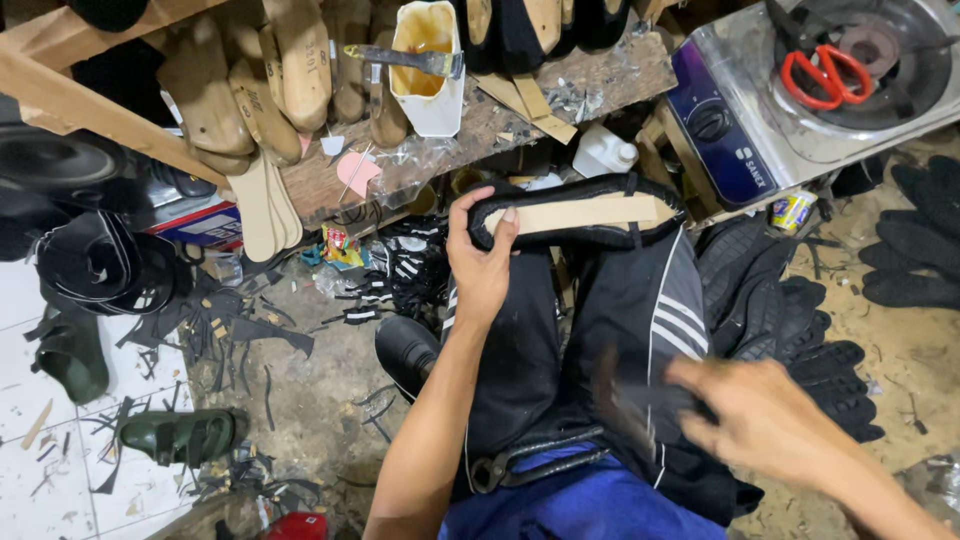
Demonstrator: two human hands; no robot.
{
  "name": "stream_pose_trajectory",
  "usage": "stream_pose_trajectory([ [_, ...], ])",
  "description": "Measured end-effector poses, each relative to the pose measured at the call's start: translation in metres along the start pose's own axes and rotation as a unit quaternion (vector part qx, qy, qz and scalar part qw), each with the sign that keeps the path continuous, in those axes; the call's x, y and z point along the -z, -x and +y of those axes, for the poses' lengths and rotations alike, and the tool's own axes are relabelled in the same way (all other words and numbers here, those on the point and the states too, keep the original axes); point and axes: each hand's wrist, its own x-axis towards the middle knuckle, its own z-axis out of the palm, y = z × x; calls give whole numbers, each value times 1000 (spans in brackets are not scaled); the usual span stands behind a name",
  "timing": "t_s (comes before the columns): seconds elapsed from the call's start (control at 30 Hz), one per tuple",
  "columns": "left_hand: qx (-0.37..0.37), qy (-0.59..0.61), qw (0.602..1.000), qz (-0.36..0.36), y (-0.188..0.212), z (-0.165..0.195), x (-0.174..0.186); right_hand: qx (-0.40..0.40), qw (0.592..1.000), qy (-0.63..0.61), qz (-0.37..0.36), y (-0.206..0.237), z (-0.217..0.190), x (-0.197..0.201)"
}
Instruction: The person sits on the floor and hammers a black shoe upper over a wooden last, working the fabric around the sole edge. They then fasten a small buckle strap across the top of the shoe and hammer the sole area again before inserting the last fully into the shoe.
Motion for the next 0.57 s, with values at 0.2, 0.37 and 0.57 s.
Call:
stream_pose_trajectory([
  [0.2, -1, -5, 1000, 2, 2, -5, -9, 275, 620, -638, 366, -1, -58, 4],
  [0.37, 6, -11, 1000, 9, -1, -8, -10, 205, 837, -220, 456, -91, -82, -1],
  [0.57, 9, -13, 1000, 8, 3, -7, -7, 102, 790, -433, 422, -82, -77, -15],
])
